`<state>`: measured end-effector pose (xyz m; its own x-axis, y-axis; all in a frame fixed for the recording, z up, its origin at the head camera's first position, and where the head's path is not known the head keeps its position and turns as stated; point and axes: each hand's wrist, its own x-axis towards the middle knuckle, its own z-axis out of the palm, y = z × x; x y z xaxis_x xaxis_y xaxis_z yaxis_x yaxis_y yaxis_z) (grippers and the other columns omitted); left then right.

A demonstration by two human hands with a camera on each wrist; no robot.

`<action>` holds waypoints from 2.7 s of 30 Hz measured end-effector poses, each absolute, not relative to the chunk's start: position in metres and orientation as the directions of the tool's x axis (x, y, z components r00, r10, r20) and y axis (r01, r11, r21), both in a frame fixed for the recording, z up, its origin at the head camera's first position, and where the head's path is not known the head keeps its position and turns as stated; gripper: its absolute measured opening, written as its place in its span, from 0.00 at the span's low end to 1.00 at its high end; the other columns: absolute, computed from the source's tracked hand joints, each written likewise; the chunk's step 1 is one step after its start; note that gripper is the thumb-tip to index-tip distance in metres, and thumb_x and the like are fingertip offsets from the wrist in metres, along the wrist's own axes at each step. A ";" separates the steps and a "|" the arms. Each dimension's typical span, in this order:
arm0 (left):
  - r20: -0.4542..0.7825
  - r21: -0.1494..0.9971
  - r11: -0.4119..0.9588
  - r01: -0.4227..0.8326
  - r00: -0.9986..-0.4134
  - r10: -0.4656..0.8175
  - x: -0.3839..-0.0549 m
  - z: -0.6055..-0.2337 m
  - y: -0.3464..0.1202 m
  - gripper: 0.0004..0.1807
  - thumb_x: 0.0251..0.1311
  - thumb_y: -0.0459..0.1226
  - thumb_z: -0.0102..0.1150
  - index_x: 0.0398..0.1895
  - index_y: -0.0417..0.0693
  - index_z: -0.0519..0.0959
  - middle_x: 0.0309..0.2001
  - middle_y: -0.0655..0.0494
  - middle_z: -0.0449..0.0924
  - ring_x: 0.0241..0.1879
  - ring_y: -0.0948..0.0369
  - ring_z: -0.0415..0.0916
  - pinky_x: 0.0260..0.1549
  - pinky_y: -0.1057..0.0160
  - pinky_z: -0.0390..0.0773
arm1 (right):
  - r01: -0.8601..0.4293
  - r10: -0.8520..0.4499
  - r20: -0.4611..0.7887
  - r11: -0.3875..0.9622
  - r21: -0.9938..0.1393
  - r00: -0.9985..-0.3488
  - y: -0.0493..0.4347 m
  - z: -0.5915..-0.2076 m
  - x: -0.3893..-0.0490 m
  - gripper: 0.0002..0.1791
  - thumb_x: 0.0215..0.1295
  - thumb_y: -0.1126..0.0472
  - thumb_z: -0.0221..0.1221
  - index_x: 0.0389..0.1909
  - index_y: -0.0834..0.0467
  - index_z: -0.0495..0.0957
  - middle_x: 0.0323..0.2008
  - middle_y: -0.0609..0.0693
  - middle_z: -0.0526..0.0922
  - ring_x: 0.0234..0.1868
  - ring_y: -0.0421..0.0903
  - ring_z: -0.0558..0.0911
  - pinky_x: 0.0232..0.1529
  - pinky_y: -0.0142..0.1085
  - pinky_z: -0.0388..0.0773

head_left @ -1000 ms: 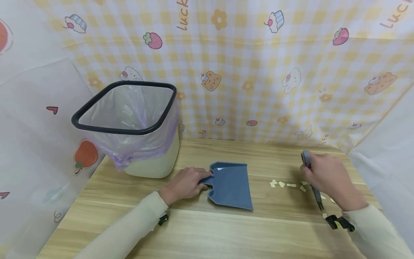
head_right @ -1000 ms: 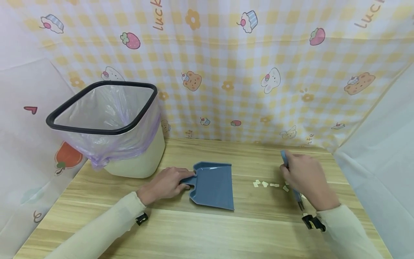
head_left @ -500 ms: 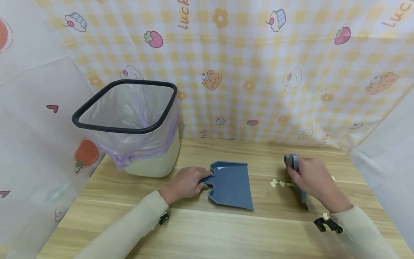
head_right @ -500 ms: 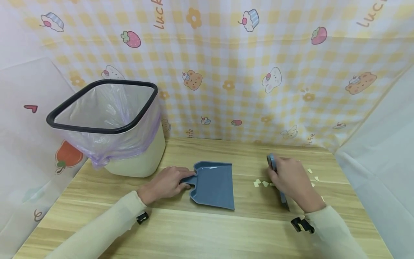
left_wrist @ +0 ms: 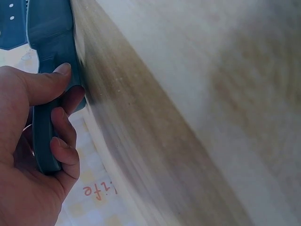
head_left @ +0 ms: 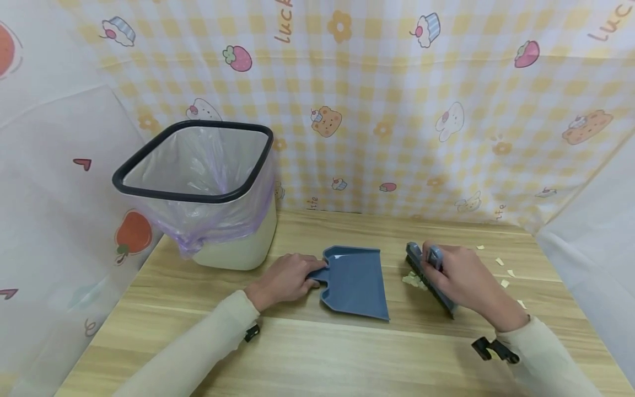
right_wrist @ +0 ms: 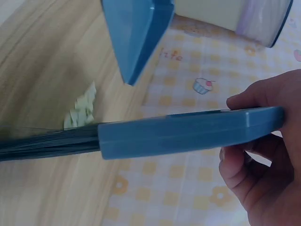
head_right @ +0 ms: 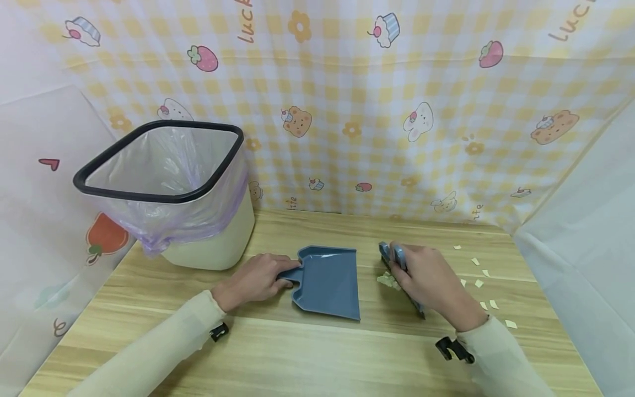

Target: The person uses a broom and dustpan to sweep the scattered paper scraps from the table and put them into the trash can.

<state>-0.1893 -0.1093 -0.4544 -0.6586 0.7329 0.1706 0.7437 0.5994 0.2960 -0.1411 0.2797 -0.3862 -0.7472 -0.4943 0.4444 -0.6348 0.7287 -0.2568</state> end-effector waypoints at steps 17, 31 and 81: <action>0.171 0.298 0.591 0.749 -0.651 0.739 -0.191 -0.454 -0.108 0.22 0.69 0.30 0.70 0.65 0.39 0.86 0.58 0.48 0.89 0.55 0.50 0.89 0.51 0.51 0.88 | -0.561 -0.456 0.417 0.810 -0.172 -0.786 0.278 -0.394 -0.143 0.21 0.66 0.70 0.68 0.29 0.50 0.65 0.19 0.37 0.61 0.20 0.36 0.63 0.22 0.35 0.64; 0.150 0.270 0.604 0.750 -0.652 0.743 -0.192 -0.450 -0.106 0.21 0.67 0.30 0.71 0.64 0.39 0.87 0.57 0.48 0.90 0.54 0.51 0.89 0.52 0.51 0.88 | -0.536 -0.395 0.386 0.746 -0.394 -0.834 0.244 -0.396 -0.145 0.12 0.69 0.69 0.68 0.33 0.49 0.79 0.20 0.35 0.72 0.20 0.33 0.69 0.24 0.34 0.68; 0.112 0.407 0.598 0.690 -0.688 0.717 -0.193 -0.454 -0.108 0.23 0.71 0.34 0.72 0.67 0.37 0.84 0.63 0.44 0.87 0.62 0.50 0.85 0.62 0.48 0.83 | -0.300 -0.085 0.401 0.806 -0.511 -0.912 0.239 -0.387 -0.145 0.10 0.74 0.67 0.58 0.30 0.53 0.75 0.15 0.42 0.70 0.18 0.44 0.71 0.23 0.39 0.67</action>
